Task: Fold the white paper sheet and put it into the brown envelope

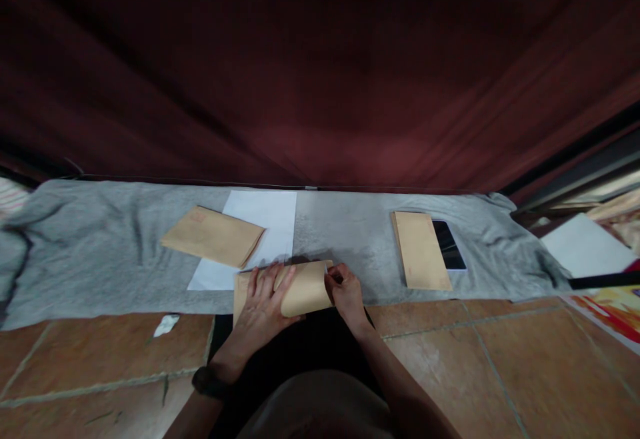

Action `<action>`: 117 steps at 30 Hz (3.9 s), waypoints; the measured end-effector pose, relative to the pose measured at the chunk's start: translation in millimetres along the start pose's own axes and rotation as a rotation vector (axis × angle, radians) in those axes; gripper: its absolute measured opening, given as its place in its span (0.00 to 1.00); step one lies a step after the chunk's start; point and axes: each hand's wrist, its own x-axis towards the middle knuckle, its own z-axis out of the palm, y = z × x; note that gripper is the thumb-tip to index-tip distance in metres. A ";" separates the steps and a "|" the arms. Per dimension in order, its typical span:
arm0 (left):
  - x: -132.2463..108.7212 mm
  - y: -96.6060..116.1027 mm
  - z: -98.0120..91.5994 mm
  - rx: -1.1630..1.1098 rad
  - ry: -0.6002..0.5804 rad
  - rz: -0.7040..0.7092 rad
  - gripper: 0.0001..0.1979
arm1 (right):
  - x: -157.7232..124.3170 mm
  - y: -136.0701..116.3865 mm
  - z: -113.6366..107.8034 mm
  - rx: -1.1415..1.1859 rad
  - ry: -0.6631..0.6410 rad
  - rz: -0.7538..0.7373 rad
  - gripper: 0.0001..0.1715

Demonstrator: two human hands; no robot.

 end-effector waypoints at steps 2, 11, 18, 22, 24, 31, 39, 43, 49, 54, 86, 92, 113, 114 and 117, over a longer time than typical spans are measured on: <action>0.3 0.2 -0.2 -0.001 -0.006 -0.001 0.58 | 0.4 0.8 0.3 0.019 -0.001 0.000 0.07; 1.2 0.9 0.4 -0.017 0.016 -0.002 0.56 | 5.0 8.8 2.0 0.128 0.044 0.015 0.19; 1.9 6.6 -0.8 0.004 -0.013 0.021 0.49 | 8.6 13.2 0.8 0.175 -0.078 0.028 0.16; 1.9 15.6 0.1 0.008 -0.023 0.024 0.44 | 9.8 9.3 -0.6 0.274 -0.076 0.070 0.16; 2.5 18.5 0.2 0.022 0.004 0.045 0.43 | 10.2 5.5 -2.7 0.366 -0.071 0.098 0.17; 20.8 15.9 -1.2 0.058 0.085 0.149 0.44 | 8.4 -9.2 -12.9 0.672 -0.070 0.162 0.23; 48.1 28.7 9.8 0.077 0.030 0.130 0.44 | 28.7 4.9 -18.4 0.595 -0.020 0.155 0.22; 46.6 29.2 27.8 0.030 -0.046 0.091 0.46 | 42.8 22.4 -19.3 0.499 0.036 0.144 0.16; 56.4 31.7 27.2 -0.114 -0.097 0.104 0.42 | 42.8 34.9 -15.2 0.553 0.080 0.184 0.14; 71.7 50.2 14.9 -0.143 -0.047 0.112 0.38 | 39.3 23.9 -20.3 0.653 0.101 0.205 0.18; 72.2 52.9 43.7 -1.391 -0.096 -0.943 0.22 | 0.0 56.8 -31.0 0.421 0.052 0.186 0.24; 78.8 50.1 42.6 -1.204 -0.212 -1.010 0.15 | 14.2 55.5 -45.3 -0.067 0.158 -0.190 0.16; 69.3 49.8 32.4 -1.108 -0.038 -1.001 0.18 | 175.9 14.0 11.0 -0.831 -0.359 -0.823 0.32; 69.5 49.7 31.7 -1.127 -0.028 -1.008 0.18 | 171.6 15.1 11.4 -0.811 -0.373 -0.839 0.32; 69.6 49.4 32.2 -1.143 -0.014 -1.018 0.17 | 153.2 17.3 10.4 -0.772 -0.430 -0.874 0.30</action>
